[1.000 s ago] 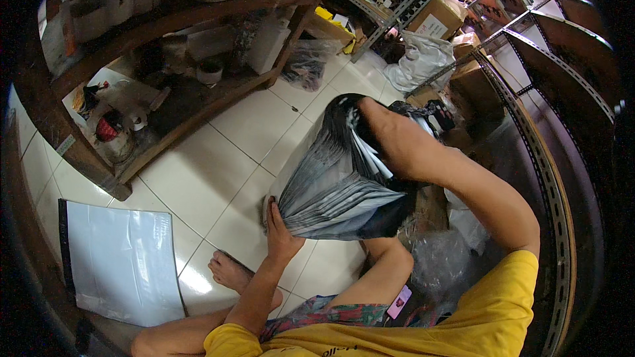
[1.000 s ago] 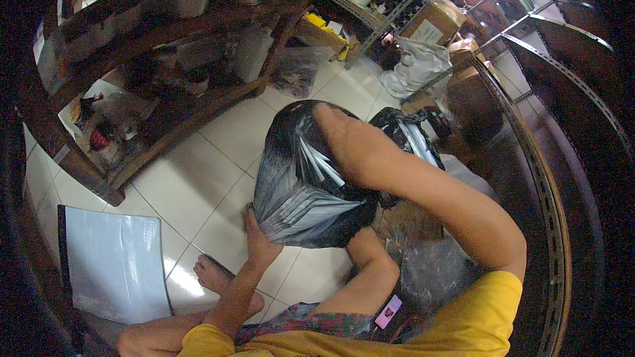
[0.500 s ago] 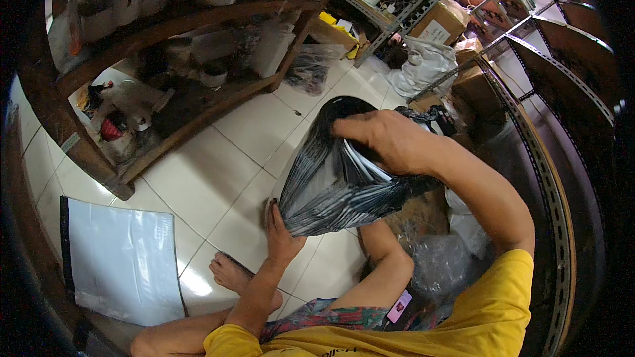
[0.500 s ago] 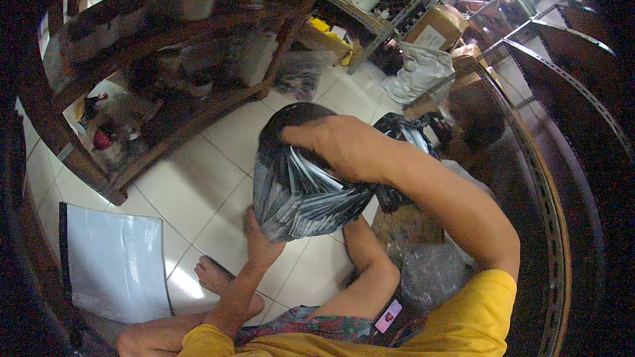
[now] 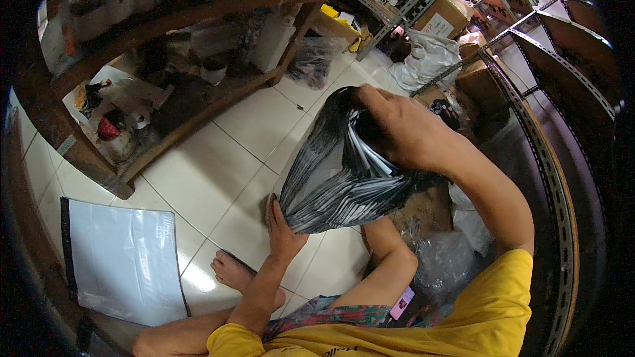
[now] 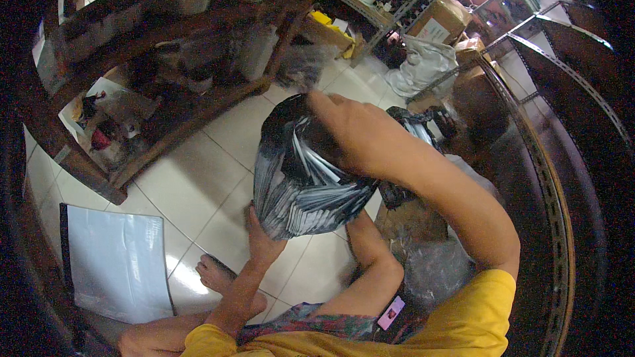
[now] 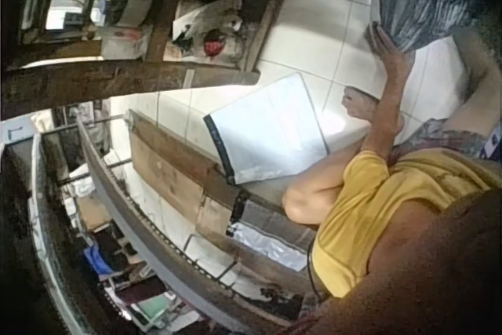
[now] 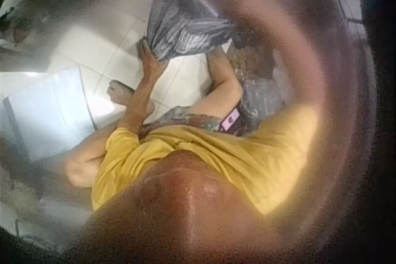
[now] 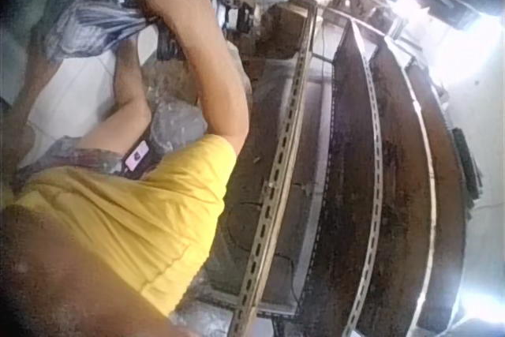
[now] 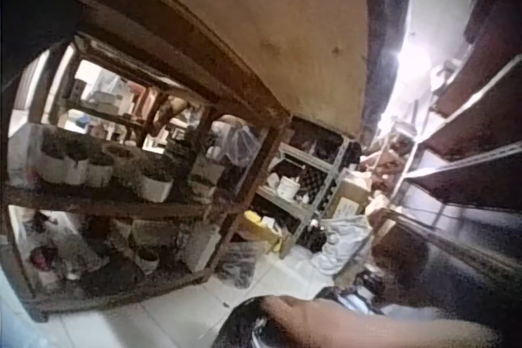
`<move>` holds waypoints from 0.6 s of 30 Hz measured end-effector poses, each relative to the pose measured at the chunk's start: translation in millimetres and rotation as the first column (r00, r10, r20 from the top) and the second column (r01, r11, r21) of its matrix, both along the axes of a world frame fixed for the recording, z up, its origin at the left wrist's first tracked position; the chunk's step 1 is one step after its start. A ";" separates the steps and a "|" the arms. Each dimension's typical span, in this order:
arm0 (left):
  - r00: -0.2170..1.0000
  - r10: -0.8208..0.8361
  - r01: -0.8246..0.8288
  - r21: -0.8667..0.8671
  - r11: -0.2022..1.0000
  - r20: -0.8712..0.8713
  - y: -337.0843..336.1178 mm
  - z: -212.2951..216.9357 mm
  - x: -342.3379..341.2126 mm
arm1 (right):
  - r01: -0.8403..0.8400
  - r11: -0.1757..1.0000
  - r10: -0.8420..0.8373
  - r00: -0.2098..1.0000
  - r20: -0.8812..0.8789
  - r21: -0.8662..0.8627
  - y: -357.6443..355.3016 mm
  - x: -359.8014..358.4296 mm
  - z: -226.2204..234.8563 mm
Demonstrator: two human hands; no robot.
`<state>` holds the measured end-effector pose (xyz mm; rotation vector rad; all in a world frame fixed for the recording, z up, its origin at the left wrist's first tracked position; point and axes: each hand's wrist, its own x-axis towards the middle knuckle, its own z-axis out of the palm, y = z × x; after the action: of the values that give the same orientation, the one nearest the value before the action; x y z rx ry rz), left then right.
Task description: The person sits on the floor and repeatedly folds white poly mailers in half, smoothing them flat with both hands. They handle the mailers one at a time, stacking the folded items on the floor.
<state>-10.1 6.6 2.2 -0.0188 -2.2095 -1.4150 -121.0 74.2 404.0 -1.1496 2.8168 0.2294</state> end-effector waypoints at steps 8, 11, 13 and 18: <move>1.000 -0.003 0.003 -0.019 1.000 -0.004 6.7 -2.6 0.1 | 0.208 0.977 -0.209 0.978 -0.007 -0.056 25.8 5.2 -11.0; 1.000 -0.014 0.014 -0.020 1.000 0.008 6.6 2.1 0.4 | 0.256 0.964 -0.256 0.967 0.008 -0.073 23.0 -2.6 -19.0; 0.998 -0.048 0.048 0.003 0.999 0.030 4.3 2.7 -0.8 | 0.183 0.980 -0.183 0.983 0.014 -0.072 25.7 -4.9 -19.5; 0.997 -0.055 0.055 0.004 0.998 0.052 0.8 2.4 -0.8 | -0.068 0.922 0.011 0.989 -0.150 -0.381 20.2 1.7 -4.1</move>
<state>-11.0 7.4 4.6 -0.0422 -2.2660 -1.4631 -119.3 94.4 399.9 -1.3082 3.0595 -0.2669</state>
